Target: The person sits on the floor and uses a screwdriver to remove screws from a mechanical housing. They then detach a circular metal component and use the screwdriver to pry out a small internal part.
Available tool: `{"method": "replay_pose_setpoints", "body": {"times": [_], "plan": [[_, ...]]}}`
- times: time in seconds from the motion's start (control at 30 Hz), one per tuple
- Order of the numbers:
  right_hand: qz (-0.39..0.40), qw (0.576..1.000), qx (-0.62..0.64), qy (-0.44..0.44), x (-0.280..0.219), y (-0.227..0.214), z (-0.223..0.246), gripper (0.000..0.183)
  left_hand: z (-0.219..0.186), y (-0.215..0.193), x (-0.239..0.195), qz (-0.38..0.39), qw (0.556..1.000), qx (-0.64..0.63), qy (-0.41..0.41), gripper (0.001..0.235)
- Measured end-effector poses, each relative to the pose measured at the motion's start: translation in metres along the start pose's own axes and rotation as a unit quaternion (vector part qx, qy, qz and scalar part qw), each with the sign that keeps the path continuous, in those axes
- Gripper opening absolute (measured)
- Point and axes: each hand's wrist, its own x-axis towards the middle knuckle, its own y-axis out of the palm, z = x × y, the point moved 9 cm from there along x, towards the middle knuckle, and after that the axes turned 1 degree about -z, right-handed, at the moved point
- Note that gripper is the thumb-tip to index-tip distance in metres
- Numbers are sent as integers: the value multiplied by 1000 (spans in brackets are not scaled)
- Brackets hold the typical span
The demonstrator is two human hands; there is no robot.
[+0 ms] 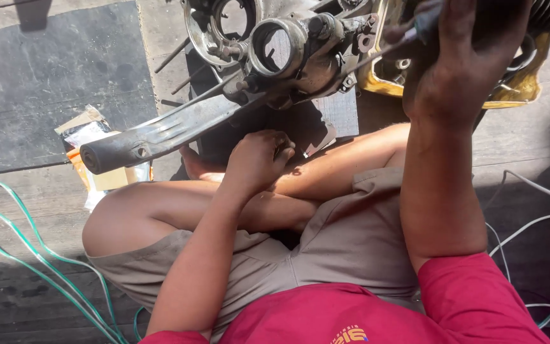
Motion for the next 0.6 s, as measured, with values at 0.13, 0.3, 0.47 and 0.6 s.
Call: {"method": "replay_pose_setpoints", "body": {"times": [0.13, 0.3, 0.47, 0.6], "plan": [[11, 997, 29, 69, -20, 16, 26, 37, -36, -57, -20, -170, 959, -206, 99, 20], [26, 995, 27, 88, -56, 36, 36, 33, -72, -88, -40, -198, 899, -334, 201, 11], [-5, 988, 92, 121, -86, 31, 25, 33, -74, -68, -42, -101, 880, -404, 228, 11], [-25, 990, 92, 100, -92, 26, 34, 37, -58, -58, -46, -28, 895, -385, 225, 10]]}}
